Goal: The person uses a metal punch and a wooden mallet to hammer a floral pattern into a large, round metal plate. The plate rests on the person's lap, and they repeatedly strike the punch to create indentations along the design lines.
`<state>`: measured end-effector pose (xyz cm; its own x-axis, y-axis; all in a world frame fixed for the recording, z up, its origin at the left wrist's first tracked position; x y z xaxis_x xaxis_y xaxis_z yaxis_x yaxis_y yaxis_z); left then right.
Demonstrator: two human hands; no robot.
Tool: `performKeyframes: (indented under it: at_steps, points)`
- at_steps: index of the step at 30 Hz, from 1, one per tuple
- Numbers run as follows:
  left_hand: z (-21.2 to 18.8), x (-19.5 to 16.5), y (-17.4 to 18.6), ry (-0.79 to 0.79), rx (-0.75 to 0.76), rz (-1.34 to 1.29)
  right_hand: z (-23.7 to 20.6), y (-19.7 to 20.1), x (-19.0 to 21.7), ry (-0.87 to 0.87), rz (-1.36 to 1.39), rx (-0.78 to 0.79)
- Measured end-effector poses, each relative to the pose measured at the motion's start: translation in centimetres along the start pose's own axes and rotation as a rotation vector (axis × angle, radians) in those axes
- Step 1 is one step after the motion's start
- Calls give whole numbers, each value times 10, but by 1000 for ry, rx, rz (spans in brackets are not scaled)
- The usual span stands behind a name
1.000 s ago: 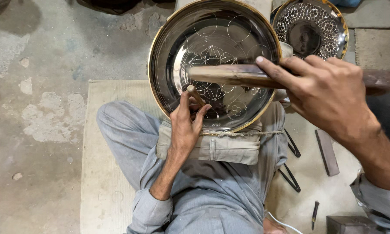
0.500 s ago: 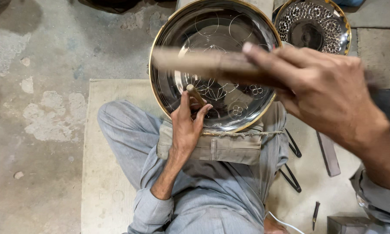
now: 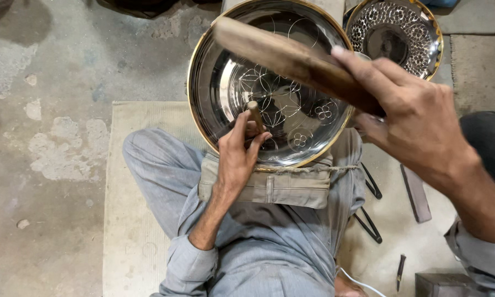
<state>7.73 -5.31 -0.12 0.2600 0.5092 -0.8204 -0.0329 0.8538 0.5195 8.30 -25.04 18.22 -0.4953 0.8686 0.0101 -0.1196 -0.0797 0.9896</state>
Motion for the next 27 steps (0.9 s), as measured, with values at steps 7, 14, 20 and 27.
performKeyframes:
  at_steps: [7,14,20,27]
  points:
    - [11,-16,2,-98,101,-49,-26,-9,-22,-146,280,-139]
    - [20,-19,1,-125,208,-30,-58,-43,-41,-218,229,-102]
    - [26,-24,0,-139,288,-73,-62,-43,-36,-193,250,-178]
    - [30,-30,-4,-171,402,-104,-71,-49,-38,-321,327,-127]
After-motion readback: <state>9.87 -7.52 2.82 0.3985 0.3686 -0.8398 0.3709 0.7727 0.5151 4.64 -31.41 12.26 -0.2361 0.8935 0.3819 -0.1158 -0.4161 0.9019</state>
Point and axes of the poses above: each hand's wrist, its own z-axis towards the middle knuckle, its own y-axis out of the back of the hand, x = y × z, the point moved 9 cm from there along z, towards the middle knuckle, and after that the axes turned 6 degrees about z, right-handed, at the moved point
